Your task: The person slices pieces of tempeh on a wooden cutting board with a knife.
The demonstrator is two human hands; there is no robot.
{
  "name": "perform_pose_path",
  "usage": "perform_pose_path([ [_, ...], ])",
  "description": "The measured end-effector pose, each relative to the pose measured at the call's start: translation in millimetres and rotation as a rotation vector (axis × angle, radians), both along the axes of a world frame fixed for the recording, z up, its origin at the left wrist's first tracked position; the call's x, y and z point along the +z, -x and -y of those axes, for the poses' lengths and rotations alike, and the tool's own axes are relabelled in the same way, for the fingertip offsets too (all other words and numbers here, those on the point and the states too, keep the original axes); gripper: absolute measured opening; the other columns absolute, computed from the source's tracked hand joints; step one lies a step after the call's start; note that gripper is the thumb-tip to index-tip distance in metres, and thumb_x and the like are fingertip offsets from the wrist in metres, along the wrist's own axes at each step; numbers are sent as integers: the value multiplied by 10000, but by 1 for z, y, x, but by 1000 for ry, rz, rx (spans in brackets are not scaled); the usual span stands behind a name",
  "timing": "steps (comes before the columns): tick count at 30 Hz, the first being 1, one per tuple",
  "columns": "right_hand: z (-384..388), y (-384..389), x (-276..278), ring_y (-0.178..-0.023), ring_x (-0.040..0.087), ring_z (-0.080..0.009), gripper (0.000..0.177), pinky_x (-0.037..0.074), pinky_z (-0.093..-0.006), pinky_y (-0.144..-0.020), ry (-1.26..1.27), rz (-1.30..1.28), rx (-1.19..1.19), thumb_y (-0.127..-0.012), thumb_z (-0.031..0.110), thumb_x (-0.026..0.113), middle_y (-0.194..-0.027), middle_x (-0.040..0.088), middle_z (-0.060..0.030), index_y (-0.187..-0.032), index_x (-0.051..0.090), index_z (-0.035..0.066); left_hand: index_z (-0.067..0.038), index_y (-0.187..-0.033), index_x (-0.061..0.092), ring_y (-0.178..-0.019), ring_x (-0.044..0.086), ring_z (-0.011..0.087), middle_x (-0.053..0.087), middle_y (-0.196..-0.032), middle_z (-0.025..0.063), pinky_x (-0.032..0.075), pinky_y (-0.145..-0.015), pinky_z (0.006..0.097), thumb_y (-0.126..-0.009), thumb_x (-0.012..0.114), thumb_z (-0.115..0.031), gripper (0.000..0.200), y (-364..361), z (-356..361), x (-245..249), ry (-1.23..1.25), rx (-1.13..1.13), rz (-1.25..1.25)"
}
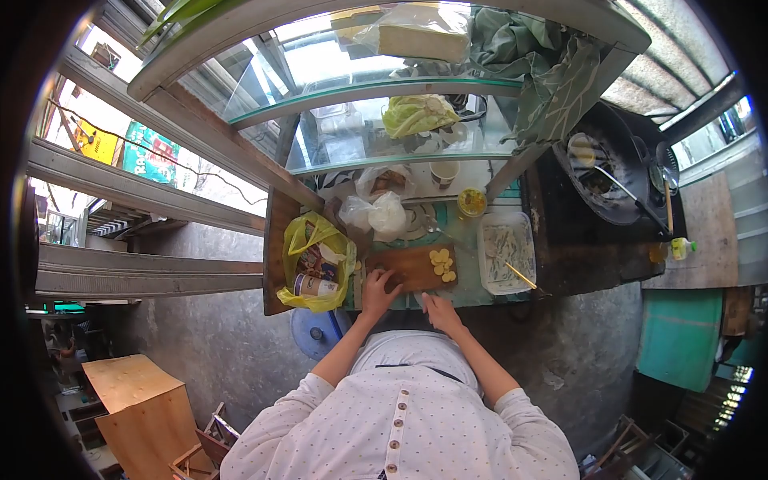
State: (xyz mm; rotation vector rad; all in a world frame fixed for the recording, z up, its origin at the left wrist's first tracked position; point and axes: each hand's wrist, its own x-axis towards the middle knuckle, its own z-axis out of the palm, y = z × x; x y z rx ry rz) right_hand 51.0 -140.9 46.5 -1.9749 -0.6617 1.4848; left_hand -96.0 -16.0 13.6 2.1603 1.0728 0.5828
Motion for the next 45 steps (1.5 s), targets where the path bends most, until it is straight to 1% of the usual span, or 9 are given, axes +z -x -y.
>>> perform_pose_path([
  [4, 2, 4, -3, -423, 479, -147, 510, 386, -297, -437, 3, 15, 2, -909, 424, 371, -487, 468, -59, -683, 535, -3, -13, -976, 613, -856, 523, 293, 564, -897, 121, 445, -751, 370, -696, 683, -161, 325, -1, 0, 3, -13, -2, 13],
  [8, 5, 5, -3, -414, 478, -152, 517, 388, -301, -438, -21, 19, -13, -908, 428, 369, -481, 466, -60, -678, 535, -4, -24, -970, 618, -867, 528, 284, 573, -903, 113, 450, -746, 366, -707, 674, -155, 299, -4, 1, 4, -21, -10, 28],
  [17, 7, 4, -7, -407, 487, -178, 536, 393, -323, -433, 8, 21, 6, -912, 428, 352, -485, 480, -82, -672, 538, -14, -40, -929, 640, -815, 550, 277, 589, -838, 117, 456, -713, 355, -713, 672, -120, 232, -5, 1, -2, -46, -11, 63],
  [25, 9, 9, -8, -469, 523, -221, 549, 408, -360, -507, -32, 109, 64, -910, 435, 340, -501, 493, -112, -652, 533, -9, -23, -884, 654, -751, 557, 280, 592, -765, 122, 456, -664, 358, -689, 687, -95, 209, -2, 0, -8, -61, -12, 117],
  [29, 7, 10, -8, -470, 513, -227, 552, 406, -360, -511, -21, 75, 61, -911, 438, 335, -508, 493, -118, -641, 521, -6, -22, -872, 658, -741, 560, 279, 595, -754, 120, 458, -659, 355, -679, 691, -82, 206, -3, -1, -10, -52, -2, 131],
  [32, 3, 8, -10, -452, 488, -213, 539, 398, -349, -500, -25, 69, 65, -911, 439, 335, -519, 491, -104, -649, 515, 3, -20, -858, 660, -738, 562, 277, 596, -747, 120, 459, -655, 351, -671, 693, -69, 196, -5, -2, -5, -41, 2, 132],
  [38, -8, 4, -12, -430, 421, -137, 479, 346, -291, -412, 38, -92, 10, -915, 430, 355, -512, 421, -33, -673, 479, 36, -16, -843, 659, -722, 556, 275, 592, -734, 120, 457, -645, 353, -664, 694, -63, 188, -6, -3, -4, -43, -1, 122],
  [40, -14, 5, -8, -396, 327, -88, 456, 271, -243, -358, 44, -143, -5, -921, 440, 359, -507, 362, 9, -681, 437, 60, -21, -849, 662, -748, 558, 264, 600, -744, 107, 461, -657, 352, -699, 671, -104, 172, -6, -4, -6, -31, -2, 103],
  [45, -24, 1, -14, -392, 332, -93, 460, 277, -248, -356, 7, -159, 26, -926, 439, 342, -502, 361, 6, -680, 435, 61, -10, -830, 659, -713, 555, 276, 591, -727, 119, 455, -636, 353, -663, 695, -70, 182, -7, -4, -1, -41, 10, 134],
])
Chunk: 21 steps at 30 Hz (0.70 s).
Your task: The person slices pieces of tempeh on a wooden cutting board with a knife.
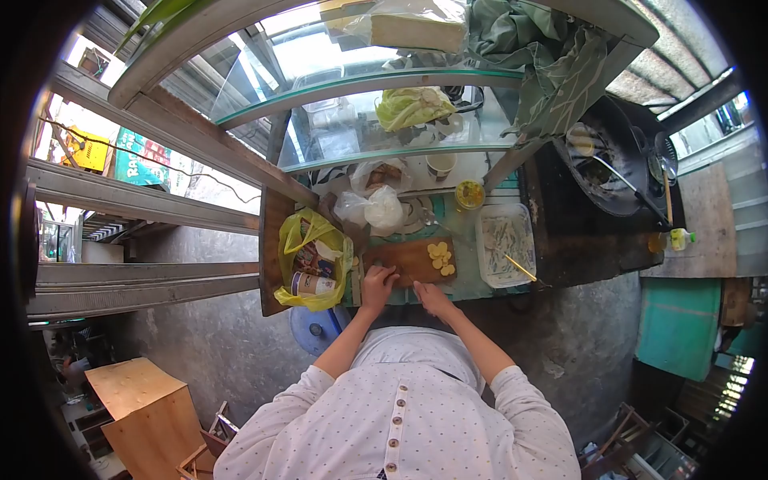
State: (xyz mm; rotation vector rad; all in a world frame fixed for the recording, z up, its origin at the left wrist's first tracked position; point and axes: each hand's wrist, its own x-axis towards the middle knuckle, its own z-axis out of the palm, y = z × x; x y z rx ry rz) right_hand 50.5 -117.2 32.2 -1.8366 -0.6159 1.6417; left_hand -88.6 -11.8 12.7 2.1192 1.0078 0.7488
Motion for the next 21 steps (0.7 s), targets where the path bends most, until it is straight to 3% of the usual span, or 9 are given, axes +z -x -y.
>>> perform_pose_path([
  [5, -4, 5, -12, -393, 357, -102, 467, 293, -252, -357, -82, 126, 30, -937, 420, 316, -501, 372, -2, -661, 435, 62, -8, -830, 657, -722, 556, 276, 593, -732, 118, 454, -640, 352, -668, 693, -79, 180, -1, 0, -2, -16, 5, -7],
  [8, -1, 6, -21, -422, 401, -135, 479, 331, -281, -398, -141, 166, 21, -941, 400, 307, -510, 407, -28, -649, 442, 45, -10, -833, 658, -728, 555, 278, 597, -739, 117, 454, -647, 351, -672, 692, -83, 180, -2, 1, -4, -1, 3, -11],
  [13, -1, 12, -41, -512, 470, -189, 494, 371, -337, -503, -238, 439, 83, -937, 383, 308, -544, 463, -73, -652, 462, 10, -15, -832, 660, -732, 552, 284, 599, -744, 119, 452, -651, 354, -668, 698, -91, 184, 0, 1, -5, -34, 0, -1],
  [14, 0, 10, -40, -512, 470, -189, 494, 371, -337, -503, -243, 445, 80, -937, 383, 308, -544, 463, -73, -652, 462, 10, -15, -832, 660, -732, 552, 284, 599, -744, 119, 452, -651, 354, -668, 698, -91, 184, -2, 0, -5, -41, -3, 4],
  [16, 6, 10, -27, -732, 559, -358, 543, 401, -425, -688, -122, 341, 92, -928, 419, 278, -698, 559, -194, -794, 546, -34, -16, -830, 660, -740, 552, 285, 600, -748, 121, 452, -656, 357, -668, 700, -98, 186, 1, 1, -5, -37, -14, 2],
  [21, 28, 9, -20, -684, 557, -326, 597, 404, -414, -661, -15, 285, 90, -921, 457, 278, -656, 547, -186, -718, 541, -38, -16, -831, 660, -744, 551, 284, 597, -743, 122, 451, -662, 359, -669, 700, -102, 188, 0, 1, -4, -24, 3, -7],
])
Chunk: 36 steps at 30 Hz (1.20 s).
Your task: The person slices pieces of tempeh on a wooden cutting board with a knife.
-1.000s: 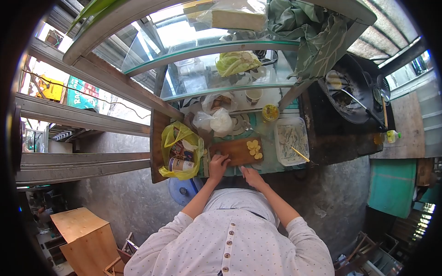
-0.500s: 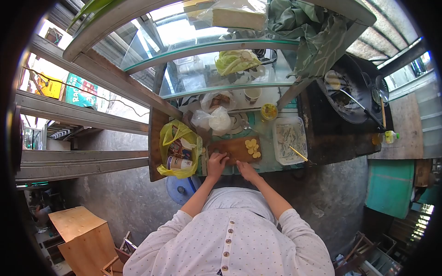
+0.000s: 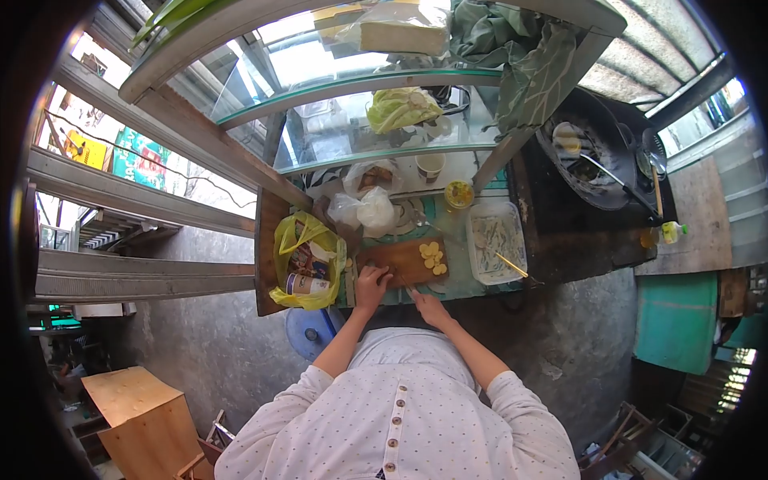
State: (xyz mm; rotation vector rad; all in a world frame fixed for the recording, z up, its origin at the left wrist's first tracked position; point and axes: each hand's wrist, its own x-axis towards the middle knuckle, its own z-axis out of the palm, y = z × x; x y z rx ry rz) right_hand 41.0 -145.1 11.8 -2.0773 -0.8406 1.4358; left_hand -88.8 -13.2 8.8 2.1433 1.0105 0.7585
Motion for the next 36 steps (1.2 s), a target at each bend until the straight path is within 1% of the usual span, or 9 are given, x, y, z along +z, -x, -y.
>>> perform_pose_path([
  [8, -2, 2, -5, -581, 519, -299, 629, 402, -392, -586, 50, -76, -45, -915, 501, 275, -578, 504, -152, -651, 509, -20, -13, -831, 657, -749, 546, 290, 593, -742, 126, 450, -666, 360, -670, 699, -107, 191, -1, 1, -2, 8, -6, -1],
  [10, 3, 2, -15, -415, 417, -142, 551, 347, -289, -396, -188, -22, -42, -913, 503, 308, -503, 403, -31, -641, 452, 46, -16, -840, 655, -765, 542, 288, 587, -744, 120, 446, -679, 361, -675, 697, -107, 194, 0, 0, -3, 6, -15, -7],
  [14, 14, -1, -11, -426, 436, -136, 559, 346, -291, -399, -149, 11, -47, -911, 506, 310, -504, 422, -37, -635, 460, 43, -23, -863, 648, -790, 535, 286, 581, -771, 115, 441, -697, 362, -686, 690, -107, 200, 1, 1, 0, 11, -32, -35],
  [17, 14, -2, -7, -458, 479, -186, 584, 377, -327, -453, 36, -104, -118, -917, 497, 293, -511, 464, -76, -632, 475, 20, -31, -890, 638, -812, 528, 287, 574, -796, 116, 438, -710, 364, -700, 681, -114, 212, 1, 3, 2, 28, -32, -50],
  [19, 13, 0, -18, -505, 491, -277, 603, 402, -371, -531, -140, 213, 18, -922, 482, 275, -555, 501, -125, -637, 482, -7, -34, -902, 630, -816, 526, 290, 569, -801, 119, 439, -715, 365, -712, 673, -119, 212, 0, 1, 3, 17, -46, -73],
  [22, 8, -5, -22, -608, 530, -378, 623, 424, -418, -617, -52, 220, 69, -919, 482, 268, -652, 562, -192, -671, 529, -26, -37, -900, 629, -815, 526, 291, 563, -785, 118, 440, -715, 366, -715, 671, -129, 211, -1, 1, 2, 0, -57, -82],
  [25, 5, -8, -5, -732, 568, -415, 619, 444, -445, -685, -64, 331, 84, -916, 480, 272, -773, 601, -238, -740, 587, -24, -39, -897, 628, -814, 527, 289, 562, -782, 118, 443, -714, 369, -702, 682, -150, 231, -2, 1, -2, -18, -56, -83],
  [28, 1, -1, 14, -824, 574, -415, 598, 451, -465, -737, 48, 420, 100, -918, 463, 267, -844, 602, -255, -812, 619, -9, -45, -893, 629, -812, 530, 283, 565, -783, 114, 444, -708, 375, -673, 700, -174, 265, -3, -2, 2, -60, -65, -130],
  [36, -1, 3, 33, -768, 590, -407, 568, 475, -481, -681, 42, 553, 163, -919, 449, 276, -782, 611, -234, -818, 621, 9, -65, -848, 647, -824, 535, 255, 590, -802, 74, 423, -699, 370, -635, 708, -217, 269, -11, -3, 6, -84, -27, -287],
])
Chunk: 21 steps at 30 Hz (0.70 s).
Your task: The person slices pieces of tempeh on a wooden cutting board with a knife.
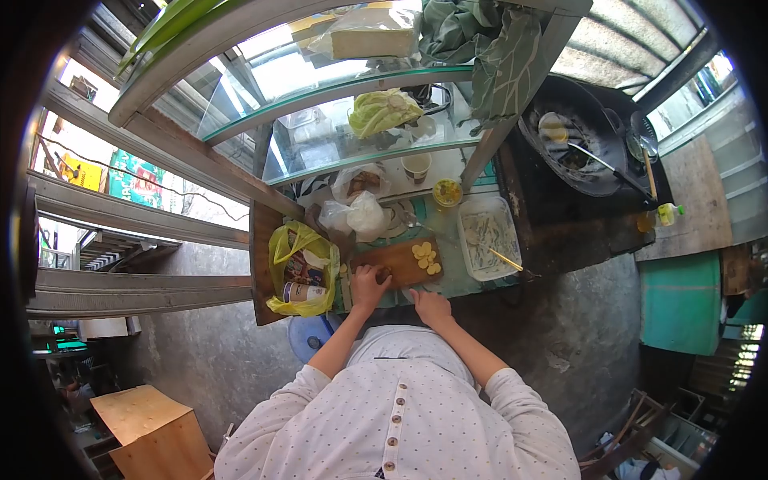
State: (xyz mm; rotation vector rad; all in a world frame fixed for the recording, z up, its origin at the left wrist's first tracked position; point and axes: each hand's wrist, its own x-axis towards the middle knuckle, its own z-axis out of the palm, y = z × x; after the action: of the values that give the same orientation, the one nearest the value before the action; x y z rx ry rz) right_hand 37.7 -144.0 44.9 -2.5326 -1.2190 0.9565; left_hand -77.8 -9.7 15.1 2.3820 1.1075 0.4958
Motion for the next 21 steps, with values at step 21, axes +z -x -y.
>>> perform_pose_path([
  [21, 9, -9, -51, -590, 548, -309, 676, 412, -397, -604, -118, -348, -135, -887, 559, 283, -586, 541, -157, -619, 535, -8, -27, -832, 645, -801, 548, 264, 613, -815, 89, 438, -706, 356, -635, 712, -149, 241, 2, -19, 17, 180, -14, 291],
])
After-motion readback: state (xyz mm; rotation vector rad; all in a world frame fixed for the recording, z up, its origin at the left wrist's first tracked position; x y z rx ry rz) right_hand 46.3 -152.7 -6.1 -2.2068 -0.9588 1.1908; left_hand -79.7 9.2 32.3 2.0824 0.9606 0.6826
